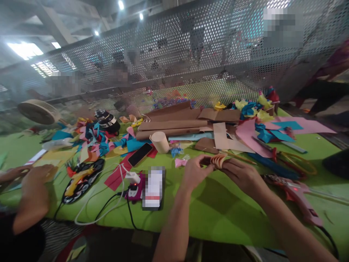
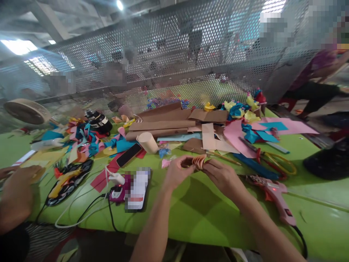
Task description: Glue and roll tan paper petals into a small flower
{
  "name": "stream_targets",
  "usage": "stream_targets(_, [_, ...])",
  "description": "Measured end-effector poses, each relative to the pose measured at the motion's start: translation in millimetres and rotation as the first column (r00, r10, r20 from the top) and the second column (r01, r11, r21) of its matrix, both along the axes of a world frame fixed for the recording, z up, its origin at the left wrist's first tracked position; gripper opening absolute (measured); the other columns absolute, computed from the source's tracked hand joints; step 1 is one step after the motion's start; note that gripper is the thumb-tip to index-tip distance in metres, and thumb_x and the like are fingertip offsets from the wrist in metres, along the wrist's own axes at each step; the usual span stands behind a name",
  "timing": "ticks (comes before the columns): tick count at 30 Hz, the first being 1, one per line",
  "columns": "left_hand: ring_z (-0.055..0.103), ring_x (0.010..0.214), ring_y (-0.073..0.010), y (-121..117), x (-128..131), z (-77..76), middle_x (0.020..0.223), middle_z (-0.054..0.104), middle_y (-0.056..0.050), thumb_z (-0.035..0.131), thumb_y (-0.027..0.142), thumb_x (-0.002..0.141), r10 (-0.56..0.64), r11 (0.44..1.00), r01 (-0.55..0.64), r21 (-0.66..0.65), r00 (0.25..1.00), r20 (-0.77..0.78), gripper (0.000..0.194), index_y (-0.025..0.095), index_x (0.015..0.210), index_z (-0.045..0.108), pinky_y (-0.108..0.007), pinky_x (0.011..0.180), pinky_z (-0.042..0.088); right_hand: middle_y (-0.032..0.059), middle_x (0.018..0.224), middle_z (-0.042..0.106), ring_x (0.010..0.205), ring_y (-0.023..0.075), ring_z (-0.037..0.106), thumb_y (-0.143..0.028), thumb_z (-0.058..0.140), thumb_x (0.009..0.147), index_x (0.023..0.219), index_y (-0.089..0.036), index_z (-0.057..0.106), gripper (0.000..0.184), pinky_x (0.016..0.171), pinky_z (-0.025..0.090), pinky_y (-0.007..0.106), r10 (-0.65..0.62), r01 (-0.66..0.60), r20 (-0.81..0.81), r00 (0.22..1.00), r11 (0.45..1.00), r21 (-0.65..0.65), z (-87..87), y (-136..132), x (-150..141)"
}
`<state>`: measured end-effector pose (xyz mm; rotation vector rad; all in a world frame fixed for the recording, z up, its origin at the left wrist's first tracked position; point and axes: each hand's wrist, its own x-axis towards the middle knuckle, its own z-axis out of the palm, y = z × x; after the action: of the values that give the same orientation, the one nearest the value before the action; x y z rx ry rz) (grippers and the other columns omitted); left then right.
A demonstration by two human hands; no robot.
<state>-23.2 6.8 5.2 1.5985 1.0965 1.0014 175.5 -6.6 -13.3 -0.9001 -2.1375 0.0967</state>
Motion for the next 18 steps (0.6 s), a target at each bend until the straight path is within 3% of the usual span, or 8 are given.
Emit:
stream_targets(9, [0.074,0.094,-0.0196,-3.2,-1.8,10.5,0.105,0.078,-0.007,0.067,0.019,0.087,0.016,0.993,0.004,0.121,0.987,-0.162,0.02,0.018,0.106,0.072,-0.034,0.089,0.058,0.0087,0.109,0.076,0.093,0.021,0.075,-0.018,0.05,0.099,0.111,-0.022,0.072,0.025,0.079,0.061,0.029,-0.011,0.011,0.002,1.0,0.999,0.03,3.5,0.5,0.1])
stream_targets(18, [0.073,0.089,-0.0177,-4.6,0.5,12.9,0.099,0.078,-0.004,0.071,0.017,0.081,0.02,0.995,-0.002,0.097,0.983,-0.182,0.023,0.019,0.105,0.07,-0.031,0.085,0.058,0.0084,0.113,0.075,0.096,0.0221,0.074,-0.02,0.05,0.099,0.119,-0.024,0.072,0.03,0.08,0.061,0.03,-0.017,0.017,0.008,1.0,1.0,0.003,1.1,-0.5,0.7])
